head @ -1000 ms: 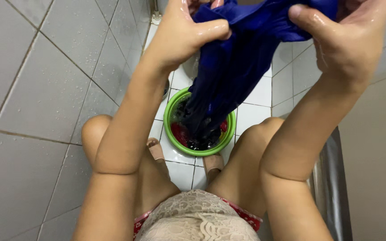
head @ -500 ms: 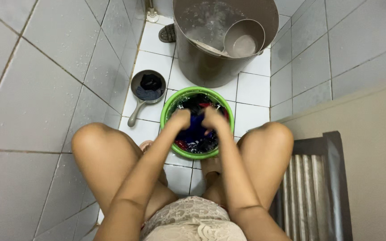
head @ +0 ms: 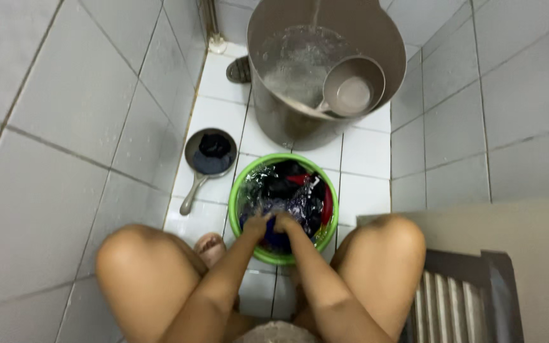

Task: The person washes clothes in a green bucket by hand, scrubbing them and rinsing them with water from a large container using a scoop.

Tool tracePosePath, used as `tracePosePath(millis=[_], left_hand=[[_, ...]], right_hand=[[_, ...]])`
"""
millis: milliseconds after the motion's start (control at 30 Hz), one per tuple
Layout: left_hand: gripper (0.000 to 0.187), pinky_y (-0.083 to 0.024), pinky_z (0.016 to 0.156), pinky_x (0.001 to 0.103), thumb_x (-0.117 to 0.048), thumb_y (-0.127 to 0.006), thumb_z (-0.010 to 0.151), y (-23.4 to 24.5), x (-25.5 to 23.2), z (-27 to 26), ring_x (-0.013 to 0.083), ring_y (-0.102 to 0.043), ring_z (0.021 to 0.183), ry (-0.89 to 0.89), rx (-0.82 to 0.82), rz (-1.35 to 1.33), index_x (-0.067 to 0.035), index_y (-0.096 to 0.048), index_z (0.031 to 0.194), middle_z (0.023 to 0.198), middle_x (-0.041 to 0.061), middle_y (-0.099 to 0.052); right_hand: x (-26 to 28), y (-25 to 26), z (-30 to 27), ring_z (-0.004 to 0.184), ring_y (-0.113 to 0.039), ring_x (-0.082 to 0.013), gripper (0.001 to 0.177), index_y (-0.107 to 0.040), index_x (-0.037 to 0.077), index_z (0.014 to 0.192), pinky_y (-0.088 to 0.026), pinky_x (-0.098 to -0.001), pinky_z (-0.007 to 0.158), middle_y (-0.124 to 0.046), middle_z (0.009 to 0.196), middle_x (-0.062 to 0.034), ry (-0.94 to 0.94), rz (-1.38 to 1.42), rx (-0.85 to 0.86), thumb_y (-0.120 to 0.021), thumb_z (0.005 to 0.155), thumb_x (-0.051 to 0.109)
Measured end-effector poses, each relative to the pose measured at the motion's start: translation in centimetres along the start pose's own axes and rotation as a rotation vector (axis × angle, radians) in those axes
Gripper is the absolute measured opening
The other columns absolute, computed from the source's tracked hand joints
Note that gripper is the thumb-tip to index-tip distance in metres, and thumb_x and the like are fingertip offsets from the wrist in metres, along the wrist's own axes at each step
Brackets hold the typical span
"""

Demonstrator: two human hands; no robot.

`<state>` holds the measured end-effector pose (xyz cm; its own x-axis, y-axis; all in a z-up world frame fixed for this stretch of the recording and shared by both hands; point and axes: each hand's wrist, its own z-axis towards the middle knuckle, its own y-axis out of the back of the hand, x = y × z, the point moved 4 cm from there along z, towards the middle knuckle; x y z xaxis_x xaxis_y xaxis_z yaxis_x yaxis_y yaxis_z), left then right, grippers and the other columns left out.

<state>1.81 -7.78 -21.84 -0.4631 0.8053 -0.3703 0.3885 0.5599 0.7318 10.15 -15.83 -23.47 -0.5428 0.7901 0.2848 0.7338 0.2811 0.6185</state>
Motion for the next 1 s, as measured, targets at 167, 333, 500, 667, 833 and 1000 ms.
tracePosePath(millis=[167,333,500,667,833,1000], left_hand=[[0.048,-0.049,0.108,0.045,-0.022,-0.036,0.108,-0.4,0.1,0.9,0.0360,-0.060,0.131,0.048,0.079,0.057,-0.034,-0.049,0.152,0.142,0.019,-0.063],[0.045,-0.051,0.104,0.045,-0.019,-0.040,0.104,-0.7,-0.1,0.8,0.0356,-0.063,0.125,0.072,0.054,0.045,-0.031,-0.053,0.145,0.141,0.019,-0.061],[0.039,-0.055,0.099,0.044,-0.015,-0.046,0.100,0.7,-0.3,0.7,0.0353,-0.066,0.119,0.046,0.041,0.064,-0.024,-0.063,0.134,0.138,0.019,-0.061],[0.031,-0.060,0.091,0.043,-0.011,-0.057,0.093,3.0,-2.1,0.8,0.0320,-0.073,0.111,-0.002,-0.038,0.192,-0.011,-0.079,0.114,0.125,0.016,-0.074],[0.036,-0.058,0.085,0.041,-0.006,-0.063,0.072,9.1,-1.4,0.4,0.0327,-0.074,0.096,-0.360,0.044,-0.099,-0.013,-0.081,0.102,0.103,0.018,-0.076],[0.033,-0.056,0.080,0.036,-0.004,-0.061,0.073,24.3,-5.5,-10.0,0.0246,-0.073,0.085,-0.503,-0.173,-0.454,-0.006,-0.075,0.102,0.093,0.014,-0.076]], right_hand=[[-0.4,0.2,0.3,0.126,-0.062,-0.0366,0.062,-0.065,0.014,0.134,-0.050,-0.0421,0.106,-0.064,0.136,-0.0196,0.025,0.029,-0.021,-0.079,0.075,0.026],[-0.1,0.0,-1.1,0.123,-0.061,-0.0385,0.055,-0.067,0.012,0.131,-0.047,-0.0448,0.107,-0.064,0.132,-0.0224,0.033,-0.002,-0.053,-0.075,0.077,0.020],[0.9,0.7,-2.2,0.120,-0.065,-0.0358,0.044,-0.070,0.004,0.124,-0.053,-0.0437,0.100,-0.065,0.129,-0.0222,-0.025,-0.082,-0.017,-0.070,0.081,0.014],[2.1,3.1,-2.9,0.100,-0.069,-0.0292,0.036,-0.074,0.002,0.115,-0.059,-0.0402,0.083,-0.071,0.115,-0.0191,0.020,-0.058,-0.080,-0.073,0.080,0.006],[2.7,10.6,-9.0,0.079,-0.073,-0.0206,0.030,-0.078,0.000,0.108,-0.064,-0.0349,0.066,-0.076,0.102,-0.0144,0.234,0.300,0.116,-0.077,0.078,0.000],[6.3,26.7,-27.6,0.062,-0.073,-0.0185,0.024,-0.081,0.005,0.105,-0.063,-0.0318,0.057,-0.079,0.090,-0.0104,0.375,0.359,-0.133,-0.074,0.083,0.003]])
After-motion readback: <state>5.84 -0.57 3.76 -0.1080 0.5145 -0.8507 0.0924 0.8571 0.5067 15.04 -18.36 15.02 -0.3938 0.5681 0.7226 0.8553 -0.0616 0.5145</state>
